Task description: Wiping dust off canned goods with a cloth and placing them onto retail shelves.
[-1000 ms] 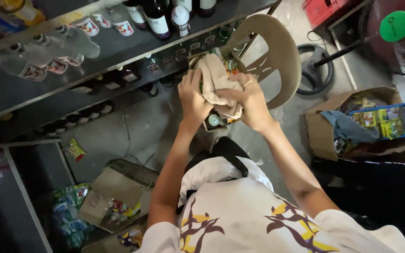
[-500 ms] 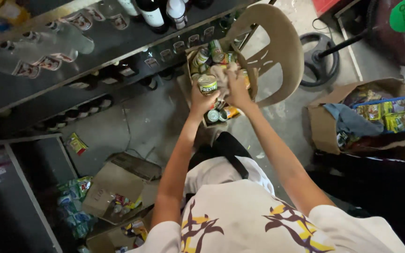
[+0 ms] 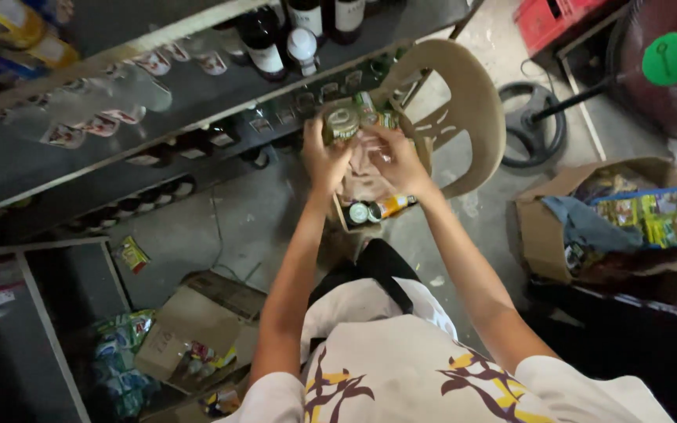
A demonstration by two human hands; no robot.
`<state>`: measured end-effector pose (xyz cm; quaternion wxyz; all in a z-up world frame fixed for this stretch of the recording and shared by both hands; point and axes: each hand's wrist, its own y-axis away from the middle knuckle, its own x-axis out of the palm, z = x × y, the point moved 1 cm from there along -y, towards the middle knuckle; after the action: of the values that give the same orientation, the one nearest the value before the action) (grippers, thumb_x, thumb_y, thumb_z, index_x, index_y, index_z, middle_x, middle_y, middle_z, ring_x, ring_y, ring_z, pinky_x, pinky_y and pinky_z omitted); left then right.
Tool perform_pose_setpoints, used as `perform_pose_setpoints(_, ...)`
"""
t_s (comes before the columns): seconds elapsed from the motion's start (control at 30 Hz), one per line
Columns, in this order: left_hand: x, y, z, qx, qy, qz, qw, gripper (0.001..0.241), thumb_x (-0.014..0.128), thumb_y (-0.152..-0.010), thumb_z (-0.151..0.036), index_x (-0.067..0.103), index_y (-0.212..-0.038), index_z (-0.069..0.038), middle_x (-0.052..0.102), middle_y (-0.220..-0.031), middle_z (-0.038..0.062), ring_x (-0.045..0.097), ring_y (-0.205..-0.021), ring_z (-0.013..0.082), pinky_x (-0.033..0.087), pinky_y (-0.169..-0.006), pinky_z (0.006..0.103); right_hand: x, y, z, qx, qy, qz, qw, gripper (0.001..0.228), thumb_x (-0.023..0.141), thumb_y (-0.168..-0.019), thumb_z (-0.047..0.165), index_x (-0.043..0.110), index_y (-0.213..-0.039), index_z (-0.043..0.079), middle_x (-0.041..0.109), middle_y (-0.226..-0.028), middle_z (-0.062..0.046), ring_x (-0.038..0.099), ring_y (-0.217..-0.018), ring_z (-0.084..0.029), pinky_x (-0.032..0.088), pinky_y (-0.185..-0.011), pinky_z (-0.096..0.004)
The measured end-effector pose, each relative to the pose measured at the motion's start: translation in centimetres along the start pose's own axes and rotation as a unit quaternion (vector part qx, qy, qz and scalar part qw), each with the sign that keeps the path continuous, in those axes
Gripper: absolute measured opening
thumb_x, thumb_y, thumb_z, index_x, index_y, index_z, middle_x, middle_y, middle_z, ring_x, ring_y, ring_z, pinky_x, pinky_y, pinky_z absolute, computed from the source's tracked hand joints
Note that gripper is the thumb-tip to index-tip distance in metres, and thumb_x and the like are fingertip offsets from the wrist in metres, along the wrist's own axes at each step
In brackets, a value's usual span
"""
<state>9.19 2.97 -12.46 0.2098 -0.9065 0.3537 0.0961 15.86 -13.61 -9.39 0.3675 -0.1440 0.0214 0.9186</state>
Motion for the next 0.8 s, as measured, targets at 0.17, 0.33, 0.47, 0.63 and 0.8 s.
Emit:
perform_pose_setpoints(0.17,-2.3,-8.9,-9.0,0.118,0.078,-0.043,0.989,0.063,0.090,-0.080,-0.012,0.058,-0.133,-0.003,0.065,-0.124,0.014,0.067,-0.114,0.0285,0.053,-0.099,0.0371,-1.7,-6.4,5.4,-0.043,-0.094,-0.001,0.995,0.073,0.051,-0.088,-0.013,0.041,-0.159,0.004,0.059,-0.146,-0.008,0.055,-0.116,-0.015,0.047,-0.096,-0.029)
perform_pose_setpoints(0.33,-2.4,-16.8,-11.5,0.194,0.136,-0.123,0.964,0.065,0.090,-0.079,-0.013,0.052,-0.131,-0.001,0.062,-0.122,0.013,0.067,-0.110,0.0265,0.054,-0.096,0.0357,-1.8,-13.7,8.6,-0.166,-0.184,0.015,0.969,0.084,0.047,-0.088,-0.018,0.026,-0.166,0.006,0.041,-0.165,-0.010,0.041,-0.156,-0.023,0.035,-0.125,-0.035)
perform_pose_setpoints(0.47,-2.6,-20.4,-11.5,0.175,0.102,-0.144,0.969,0.059,0.091,-0.077,-0.011,0.058,-0.126,-0.006,0.064,-0.117,0.012,0.063,-0.111,0.0303,0.053,-0.096,0.0405,-0.8,-19.0,7.7,-0.173,-0.215,0.002,0.961,0.090,0.046,-0.085,-0.021,0.021,-0.166,0.008,0.032,-0.170,-0.010,0.033,-0.160,-0.024,0.030,-0.127,-0.039)
perform_pose_setpoints(0.63,-1.7,-23.3,-9.5,0.213,0.045,-0.181,0.959,0.058,0.088,-0.080,-0.009,0.057,-0.130,-0.010,0.065,-0.119,0.011,0.056,-0.118,0.0342,0.048,-0.101,0.0451,0.0,-23.5,6.2,-0.177,-0.227,-0.002,0.958,0.095,0.047,-0.078,-0.023,0.021,-0.165,0.008,0.034,-0.167,-0.011,0.034,-0.158,-0.026,0.031,-0.127,-0.041)
perform_pose_setpoints(0.8,-0.2,-25.4,-6.7,0.174,0.041,-0.190,0.965,0.058,0.087,-0.078,-0.012,0.060,-0.129,-0.007,0.066,-0.116,0.014,0.058,-0.115,0.0360,0.048,-0.099,0.0455,0.9,-26.5,3.3,-0.199,-0.228,0.000,0.953,0.091,0.048,-0.082,-0.022,0.023,-0.164,0.009,0.036,-0.166,-0.013,0.034,-0.159,-0.026,0.030,-0.130,-0.041)
